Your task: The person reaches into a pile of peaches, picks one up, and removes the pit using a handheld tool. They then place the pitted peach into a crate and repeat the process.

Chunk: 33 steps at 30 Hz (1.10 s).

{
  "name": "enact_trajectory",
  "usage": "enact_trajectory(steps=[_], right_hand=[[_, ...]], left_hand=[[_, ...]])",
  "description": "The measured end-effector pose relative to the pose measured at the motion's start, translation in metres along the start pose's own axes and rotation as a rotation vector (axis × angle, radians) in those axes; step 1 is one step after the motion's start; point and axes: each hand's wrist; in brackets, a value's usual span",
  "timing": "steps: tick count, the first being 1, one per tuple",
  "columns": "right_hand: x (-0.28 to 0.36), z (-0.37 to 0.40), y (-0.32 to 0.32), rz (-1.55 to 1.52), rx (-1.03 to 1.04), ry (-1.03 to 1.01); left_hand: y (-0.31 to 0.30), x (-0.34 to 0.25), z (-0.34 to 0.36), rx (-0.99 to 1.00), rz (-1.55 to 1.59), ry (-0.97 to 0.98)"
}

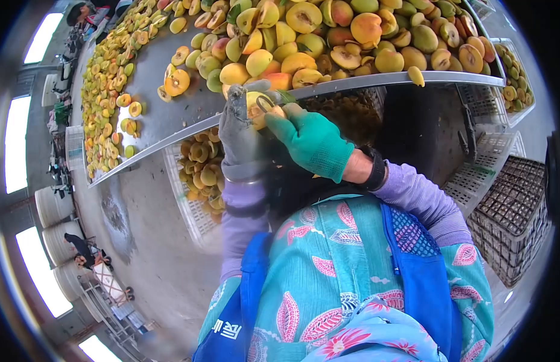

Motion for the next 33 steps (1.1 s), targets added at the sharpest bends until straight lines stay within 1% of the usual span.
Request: enact_trajectory(steps=[3,6,9,10,12,13,14,15,16,17,18,19,20,21,22,23,24,25,26,27,28,29,30,31,32,33], right_hand=[[-0.006,0.004,0.003,0.18,-0.082,-0.157],[0.007,0.008,0.003,0.211,0.018,0.049],[-0.005,0.005,0.013,0.131,0.014,0.097],[-0.01,0.005,0.015,0.007,0.011,0.058],[-0.017,0.002,0.015,-0.239,0.008,-0.025],[-0.017,0.001,0.011,-0.238,0.037,0.021],[-0.015,0.002,0.005,-0.241,0.067,0.073],[-0.015,0.003,0.003,-0.243,0.102,0.125],[-0.014,0.002,0.023,-0.364,-0.052,-0.034],[-0.014,0.002,0.022,-0.657,0.049,0.174],[-0.014,0.002,0.017,-0.946,0.153,0.383],[0.001,0.001,0.01,-1.227,0.261,0.594],[0.014,0.001,0.007,-1.189,0.23,0.604],[0.015,0.001,0.009,-1.081,0.178,0.564],[0.015,0.0,0.011,-0.973,0.128,0.522],[0.016,0.0,0.013,-0.865,0.077,0.478],[0.016,0.002,0.013,-0.745,0.033,0.475],[0.014,0.002,0.009,-0.959,0.18,0.558],[0.009,-0.001,0.0,-1.173,0.329,0.638],[0.005,-0.002,-0.006,-1.385,0.485,0.717],[0.008,-0.005,-0.01,-1.449,0.536,0.768],[0.006,-0.007,-0.011,-1.525,0.635,0.744],[0.004,-0.007,-0.012,-1.602,0.74,0.722],[0.002,-0.008,-0.013,-1.674,0.852,0.7],[0.007,-0.005,-0.019,-1.677,0.905,0.657],[0.009,-0.002,-0.028,-1.722,0.871,0.671]], left_hand=[[0.004,0.01,-0.004,-0.058,0.034,0.036],[0.016,0.0,0.002,-0.157,-0.122,0.087],[0.008,0.014,-0.003,-0.142,-0.234,0.258],[0.009,0.015,-0.005,-0.168,-0.283,0.285],[0.001,0.019,-0.013,-0.062,-0.308,0.279],[-0.001,0.018,-0.015,-0.01,-0.323,0.271],[-0.003,0.015,-0.016,0.06,-0.249,0.193],[-0.002,0.011,-0.016,0.029,-0.252,0.102],[-0.001,0.007,-0.019,-0.002,-0.256,0.02],[0.001,0.001,-0.019,-0.03,-0.264,-0.068],[0.008,-0.005,-0.017,-0.07,-0.266,-0.048],[0.011,-0.009,-0.018,-0.062,-0.243,-0.057],[0.014,-0.011,-0.02,-0.055,-0.215,-0.068],[0.015,-0.011,-0.023,-0.048,-0.185,-0.076],[0.011,-0.009,-0.029,0.028,-0.191,-0.106],[0.01,-0.006,-0.031,0.071,-0.191,-0.092],[0.011,-0.005,-0.031,0.113,-0.19,-0.08],[0.011,-0.003,-0.03,0.152,-0.188,-0.07],[0.005,-0.001,-0.035,0.235,-0.269,-0.077],[0.005,0.0,-0.034,0.247,-0.226,-0.044],[0.006,-0.002,-0.032,0.256,-0.186,-0.009],[0.008,-0.006,-0.031,0.264,-0.148,0.027],[0.012,-0.01,-0.024,0.177,0.221,-0.202],[-0.002,-0.012,-0.017,0.221,0.356,-0.218],[-0.026,-0.014,-0.01,0.268,0.489,-0.232],[-0.052,-0.014,-0.004,0.326,0.619,-0.246]])
Point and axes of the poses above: each hand's wrist, its own z-axis away from the middle knuckle, its own y-axis out of the palm, x = y × z, and after that the axes turned 10 degrees about -z, right-handed
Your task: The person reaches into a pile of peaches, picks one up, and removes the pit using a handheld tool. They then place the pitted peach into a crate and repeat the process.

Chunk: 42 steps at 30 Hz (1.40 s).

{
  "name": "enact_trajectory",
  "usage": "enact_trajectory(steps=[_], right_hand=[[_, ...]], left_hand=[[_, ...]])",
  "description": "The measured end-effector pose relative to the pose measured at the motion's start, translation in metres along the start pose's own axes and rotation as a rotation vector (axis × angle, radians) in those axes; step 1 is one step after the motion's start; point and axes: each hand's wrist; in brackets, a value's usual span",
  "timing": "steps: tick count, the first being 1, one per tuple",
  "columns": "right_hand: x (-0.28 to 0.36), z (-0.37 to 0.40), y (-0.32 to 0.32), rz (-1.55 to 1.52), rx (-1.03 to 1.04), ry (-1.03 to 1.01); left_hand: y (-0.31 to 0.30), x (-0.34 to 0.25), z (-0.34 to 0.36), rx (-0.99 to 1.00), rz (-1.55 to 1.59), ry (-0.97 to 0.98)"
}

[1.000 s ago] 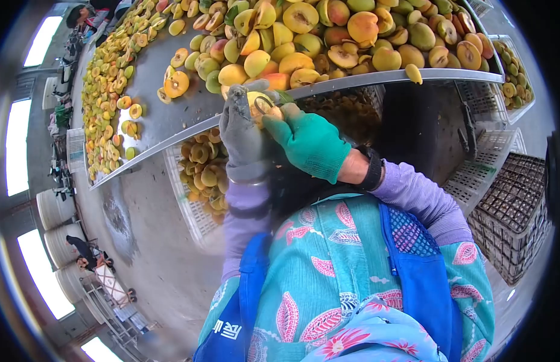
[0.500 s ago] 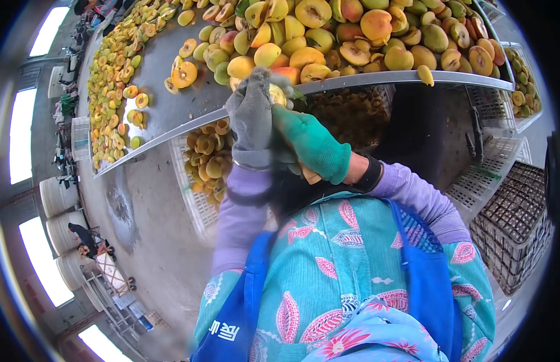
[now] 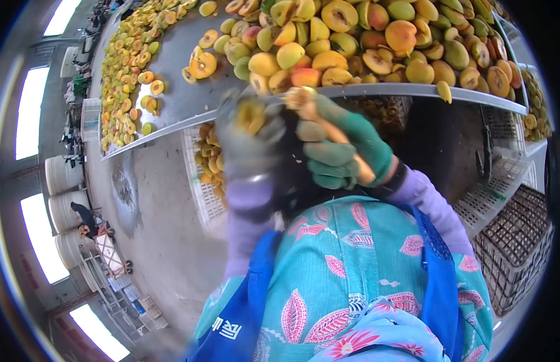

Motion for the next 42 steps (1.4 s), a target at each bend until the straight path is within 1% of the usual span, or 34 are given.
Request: enact_trajectory(steps=[2,3,4,5,6,7,8,9,10,12,13,15,16,17,19,21,22,23,25,26,27,29,30,32,33,35,36,38,41,42], right_hand=[[0.015,0.027,-0.015,0.048,-0.17,-0.112],[0.019,0.037,-0.023,0.077,-0.386,-0.154],[0.022,0.046,-0.035,0.098,-0.616,-0.188],[0.024,0.049,-0.054,0.003,-0.662,-0.125],[0.021,0.041,-0.047,0.106,-0.706,-0.102],[0.014,0.026,-0.03,0.22,-0.76,-0.081],[0.008,0.013,-0.015,0.329,-0.798,-0.069],[0.005,0.004,-0.005,0.367,-0.791,-0.092],[0.004,-0.004,-0.004,0.473,-0.821,-0.141],[0.003,-0.012,-0.004,0.675,-0.877,-0.236],[0.003,-0.014,-0.006,0.776,-0.826,-0.281],[0.003,-0.032,-0.018,1.182,-0.799,-0.464],[0.002,-0.042,-0.02,1.359,-0.766,-0.524],[0.001,-0.052,-0.023,1.537,-0.744,-0.594],[0.0,-0.067,-0.023,1.845,-0.686,-0.68],[0.0,-0.076,-0.025,1.951,-0.769,-0.558],[0.0,-0.077,-0.027,2.005,-0.811,-0.499],[0.0,-0.076,-0.031,2.11,-0.821,-0.559],[-0.002,-0.065,-0.028,2.151,-0.835,-0.63],[-0.001,-0.059,-0.026,2.17,-0.844,-0.67],[-0.001,-0.053,-0.026,2.191,-0.825,-0.644],[-0.002,-0.044,-0.026,2.226,-0.787,-0.589],[-0.002,-0.042,-0.026,2.198,-0.814,-0.561],[-0.003,-0.041,-0.025,2.143,-0.856,-0.492],[-0.006,-0.042,-0.027,2.07,-0.889,-0.541],[-0.01,-0.047,-0.035,1.926,-0.947,-0.636],[-0.008,-0.048,-0.041,1.89,-0.905,-0.685],[-0.007,-0.048,-0.05,1.805,-0.829,-0.774],[-0.001,-0.043,-0.045,1.89,-0.812,-0.751],[-0.003,-0.042,-0.041,1.911,-0.851,-0.773]], left_hand=[[-0.044,-0.014,0.046,-0.735,-1.266,0.323],[-0.046,-0.044,0.047,-0.717,-1.629,0.046],[-0.05,-0.07,0.053,-0.688,-1.959,-0.274],[-0.062,-0.093,0.045,-0.833,-1.944,-0.253],[-0.078,-0.116,0.015,-0.971,-1.925,-0.221],[-0.089,-0.132,-0.023,-1.015,-2.129,0.077],[-0.109,-0.148,-0.06,-0.977,-2.322,0.093],[-0.127,-0.164,-0.097,-0.948,-2.517,0.121],[-0.13,-0.164,-0.114,-0.831,-2.685,-0.185],[-0.14,-0.16,-0.116,-0.597,-2.787,-0.019],[-0.135,-0.154,-0.11,-0.476,-2.834,0.052],[-0.156,-0.139,-0.091,-0.476,-2.29,-0.012],[-0.163,-0.133,-0.079,-0.48,-2.017,-0.037],[-0.143,-0.12,-0.062,-0.532,-1.814,0.029],[-0.067,-0.072,-0.03,-0.608,-1.393,0.159],[-0.019,-0.036,-0.012,-0.472,-1.099,0.319],[-0.007,-0.024,-0.009,-0.399,-0.949,0.396],[-0.002,-0.016,-0.01,-0.363,-0.742,0.354],[0.004,-0.005,-0.012,-0.284,-0.334,0.258],[-0.001,0.002,-0.015,-0.329,-0.617,0.362],[-0.012,0.01,-0.019,-0.366,-0.903,0.464],[-0.015,0.014,-0.025,-0.391,-1.1,0.551],[-0.016,0.016,-0.028,-0.411,-1.196,0.596],[0.0,0.026,-0.031,-0.508,-0.977,0.603],[-0.002,0.029,-0.035,-0.544,-1.12,0.672],[0.01,0.037,-0.038,-0.622,-1.084,0.706],[0.014,0.038,-0.041,-0.655,-1.064,0.725],[0.007,0.042,-0.044,-0.622,-1.037,0.755],[0.01,0.045,-0.045,-0.574,-0.9,0.726],[0.012,0.045,-0.044,-0.561,-0.846,0.701]])
Point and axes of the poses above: each hand's wrist, its own z-axis away from the middle knuckle, its own y-axis out of the palm, x = y × z, and after that the axes turned 10 degrees about -z, right-handed
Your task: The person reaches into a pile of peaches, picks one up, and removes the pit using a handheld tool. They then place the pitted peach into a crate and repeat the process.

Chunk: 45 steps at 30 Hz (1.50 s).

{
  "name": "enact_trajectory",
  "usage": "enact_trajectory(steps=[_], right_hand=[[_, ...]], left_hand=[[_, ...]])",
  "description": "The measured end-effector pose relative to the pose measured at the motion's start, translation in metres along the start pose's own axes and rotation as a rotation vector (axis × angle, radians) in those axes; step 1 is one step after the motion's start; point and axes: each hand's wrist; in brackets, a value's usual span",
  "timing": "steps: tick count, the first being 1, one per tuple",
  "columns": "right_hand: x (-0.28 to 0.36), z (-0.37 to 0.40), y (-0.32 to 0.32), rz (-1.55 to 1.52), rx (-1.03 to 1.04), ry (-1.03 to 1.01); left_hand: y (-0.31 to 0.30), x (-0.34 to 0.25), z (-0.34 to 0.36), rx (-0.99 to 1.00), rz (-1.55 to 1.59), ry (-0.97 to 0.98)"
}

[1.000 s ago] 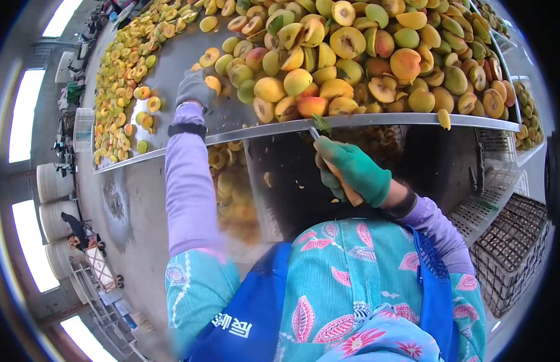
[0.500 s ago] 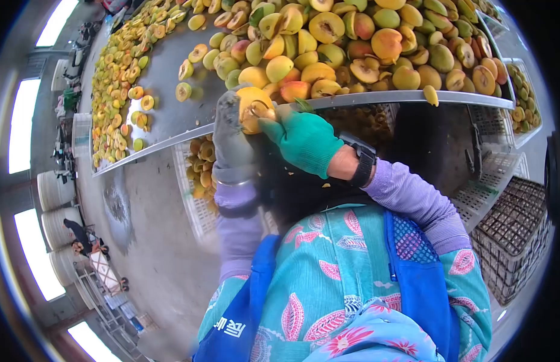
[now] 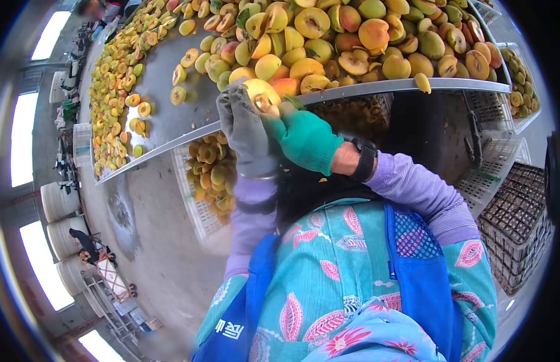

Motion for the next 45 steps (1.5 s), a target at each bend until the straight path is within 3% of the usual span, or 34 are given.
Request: enact_trajectory(steps=[5,8,13,15,17,20,22,24,25,28,29,32,33,34,36,37,40,41,44,45], right_hand=[[0.01,0.001,0.009,0.036,-0.149,0.019],[0.009,0.0,0.002,0.034,-0.028,0.09],[-0.02,-0.009,-0.004,0.106,0.111,-0.15],[-0.018,-0.008,-0.018,0.207,0.226,-0.157],[0.008,-0.007,-0.039,0.287,0.351,-0.059],[0.015,-0.009,-0.015,-0.106,0.306,0.223],[-0.002,-0.007,-0.003,-0.248,0.175,0.06],[-0.006,-0.007,-0.006,-0.443,0.114,0.361],[0.018,-0.01,-0.025,-0.676,0.249,0.641],[0.008,-0.009,-0.031,-1.489,0.434,0.815],[0.012,-0.01,-0.024,-1.395,0.323,0.848],[0.016,-0.02,-0.016,-0.88,0.144,0.54],[0.023,-0.021,-0.018,-0.947,0.114,0.618],[0.026,-0.024,-0.022,-0.982,0.154,0.681],[0.028,-0.021,-0.032,-1.049,0.227,0.826],[0.044,-0.023,-0.034,-0.841,0.067,0.865],[0.003,-0.028,-0.033,-0.893,0.256,0.818],[0.017,-0.029,-0.03,-0.932,0.163,0.858],[0.02,-0.034,-0.032,-1.284,0.288,0.826],[0.018,-0.037,-0.03,-1.106,0.21,0.908]], left_hand=[[0.009,-0.009,0.002,-0.064,-0.012,0.051],[0.004,0.0,0.002,-0.035,-0.206,0.16],[0.01,0.003,0.004,-0.051,-0.36,0.301],[-0.007,0.012,-0.004,0.104,-0.186,0.151],[-0.003,0.006,-0.004,0.092,-0.095,0.051],[0.01,-0.001,-0.006,-0.017,-0.081,-0.015],[0.015,-0.002,-0.005,-0.013,-0.116,0.026],[0.014,-0.003,-0.011,0.082,-0.146,-0.098],[0.009,0.003,-0.019,0.122,-0.142,-0.148],[0.012,-0.012,-0.042,0.391,-0.272,-0.169],[0.015,-0.014,-0.046,0.441,-0.299,-0.19],[0.032,-0.018,-0.042,0.332,-0.365,-0.111],[0.038,-0.026,-0.04,0.171,-0.612,-0.093],[0.039,-0.024,-0.041,0.176,-0.525,-0.115],[0.031,-0.01,-0.036,0.191,-0.352,-0.178],[0.029,-0.003,-0.038,0.227,-0.308,-0.212],[0.026,0.003,-0.05,0.372,-0.342,-0.223],[0.028,-0.008,-0.053,0.397,-0.416,-0.246],[0.036,-0.015,-0.041,0.167,-0.215,-0.072],[0.037,-0.01,-0.037,0.144,-0.151,-0.079]])
Point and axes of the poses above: each hand's wrist, its own z-axis away from the middle knuckle, its own y-axis out of the palm, x = y × z, and after that the axes turned 10 degrees about -z, right-handed
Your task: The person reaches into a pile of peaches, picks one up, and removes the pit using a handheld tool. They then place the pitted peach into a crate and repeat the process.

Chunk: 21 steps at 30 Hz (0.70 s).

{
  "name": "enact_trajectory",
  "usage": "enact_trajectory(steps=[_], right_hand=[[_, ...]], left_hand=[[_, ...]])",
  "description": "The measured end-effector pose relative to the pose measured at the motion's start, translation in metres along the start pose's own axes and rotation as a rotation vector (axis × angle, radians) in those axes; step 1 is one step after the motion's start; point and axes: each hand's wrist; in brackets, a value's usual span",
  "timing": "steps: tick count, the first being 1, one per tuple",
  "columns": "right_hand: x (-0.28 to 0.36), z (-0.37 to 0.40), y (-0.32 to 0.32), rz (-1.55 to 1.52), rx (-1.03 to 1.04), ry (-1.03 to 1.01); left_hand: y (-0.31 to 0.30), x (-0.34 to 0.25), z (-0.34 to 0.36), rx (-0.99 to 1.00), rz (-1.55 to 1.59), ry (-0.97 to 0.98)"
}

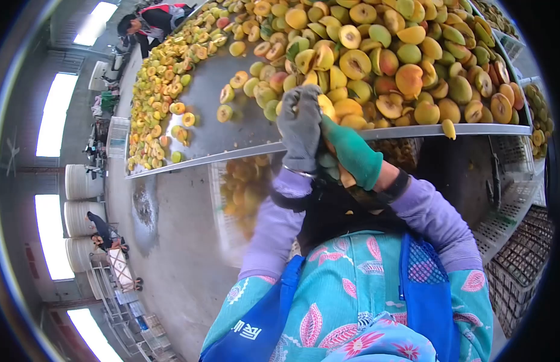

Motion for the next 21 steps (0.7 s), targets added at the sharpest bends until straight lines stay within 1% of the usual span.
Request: enact_trajectory(steps=[1,3,4,6,7,8,9,10,11,13,14,17,18,21], right_hand=[[-0.001,-0.006,-0.012,0.188,0.024,-0.109],[-0.003,-0.017,-0.039,0.573,0.066,-0.319],[-0.002,-0.014,-0.034,0.419,0.025,-0.19],[-0.009,-0.004,-0.016,0.128,0.105,-0.115],[-0.012,0.001,-0.007,-0.019,0.139,-0.082],[-0.011,0.01,0.004,0.006,0.1,-0.107],[-0.005,0.024,0.013,0.235,-0.054,-0.14],[-0.012,0.016,0.002,0.46,-0.105,-0.299],[-0.016,0.01,-0.003,0.69,-0.152,-0.449],[-0.006,0.016,-0.005,0.259,-0.002,-0.135],[-0.001,0.019,-0.002,0.034,0.074,0.011],[-0.006,0.011,0.001,0.45,-0.116,-0.283],[-0.004,0.003,-0.009,0.729,-0.181,-0.373],[-0.027,-0.024,-0.032,1.141,-0.356,-0.966]], left_hand=[[0.003,0.012,0.001,0.008,0.067,0.069],[-0.013,0.004,-0.001,0.273,-0.054,-0.106],[-0.014,0.001,-0.002,0.245,-0.019,-0.067],[-0.012,-0.003,0.003,0.212,0.045,-0.015],[-0.01,-0.003,0.006,0.15,0.038,-0.002],[-0.007,-0.004,0.008,0.094,0.033,0.015],[-0.005,-0.005,0.008,0.041,0.026,0.031],[-0.009,-0.01,0.004,0.115,-0.082,0.02],[-0.015,-0.009,0.001,0.182,-0.134,-0.037],[-0.02,-0.006,-0.008,0.306,-0.22,-0.127],[-0.021,-0.001,-0.009,0.313,-0.14,-0.043],[-0.011,0.006,0.002,0.207,0.153,-0.151],[-0.01,0.017,0.003,0.168,0.164,-0.062],[-0.001,0.022,0.01,0.031,0.214,0.028]])
Point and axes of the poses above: each hand's wrist, its own z-axis away from the middle knuckle, its own y-axis out of the palm, x = y × z, and after that the axes turned 10 degrees about -z, right-handed
